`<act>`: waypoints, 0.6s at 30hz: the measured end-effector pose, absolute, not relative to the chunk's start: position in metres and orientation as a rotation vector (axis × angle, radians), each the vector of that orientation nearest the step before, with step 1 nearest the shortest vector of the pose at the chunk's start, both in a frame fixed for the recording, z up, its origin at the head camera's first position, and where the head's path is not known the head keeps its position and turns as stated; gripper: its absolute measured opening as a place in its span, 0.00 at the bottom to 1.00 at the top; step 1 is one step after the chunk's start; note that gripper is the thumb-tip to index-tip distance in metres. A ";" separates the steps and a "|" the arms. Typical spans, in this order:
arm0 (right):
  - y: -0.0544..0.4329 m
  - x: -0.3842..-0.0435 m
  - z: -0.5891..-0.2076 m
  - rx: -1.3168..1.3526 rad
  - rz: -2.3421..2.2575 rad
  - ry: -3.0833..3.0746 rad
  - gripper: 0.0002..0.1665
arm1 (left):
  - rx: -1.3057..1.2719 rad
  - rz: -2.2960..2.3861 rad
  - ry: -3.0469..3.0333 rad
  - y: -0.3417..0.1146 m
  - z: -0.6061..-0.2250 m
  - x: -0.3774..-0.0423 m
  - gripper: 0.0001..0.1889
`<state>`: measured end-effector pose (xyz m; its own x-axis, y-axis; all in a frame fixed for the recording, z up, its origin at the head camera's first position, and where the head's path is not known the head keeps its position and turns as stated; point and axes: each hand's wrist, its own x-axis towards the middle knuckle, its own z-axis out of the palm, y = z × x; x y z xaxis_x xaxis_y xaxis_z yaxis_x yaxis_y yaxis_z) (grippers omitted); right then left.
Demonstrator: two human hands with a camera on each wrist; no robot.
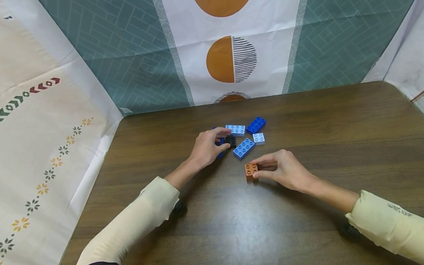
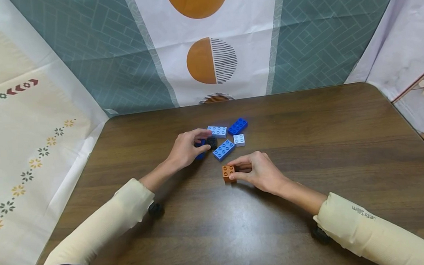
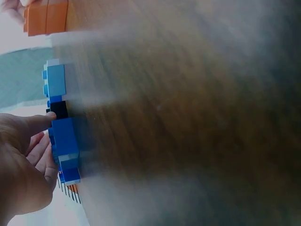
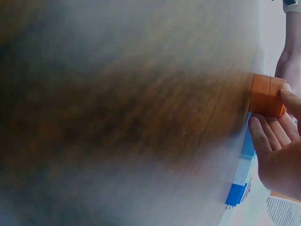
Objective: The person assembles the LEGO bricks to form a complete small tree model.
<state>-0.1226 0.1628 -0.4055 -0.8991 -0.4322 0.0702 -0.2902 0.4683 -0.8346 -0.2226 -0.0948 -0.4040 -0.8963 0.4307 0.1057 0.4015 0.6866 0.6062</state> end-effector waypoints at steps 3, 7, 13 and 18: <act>0.163 -0.123 -0.405 -0.633 -1.407 2.563 0.20 | 0.733 0.982 2.848 -0.094 -0.404 -0.224 0.21; 0.163 -0.123 -0.405 -0.635 -1.409 2.559 0.20 | 0.759 0.980 2.839 -0.094 -0.403 -0.226 0.20; 0.163 -0.122 -0.405 -0.630 -1.409 2.552 0.20 | 0.767 1.004 2.820 -0.097 -0.403 -0.226 0.20; 0.163 -0.123 -0.405 -0.625 -1.401 2.554 0.21 | 0.786 1.046 2.821 -0.099 -0.399 -0.225 0.20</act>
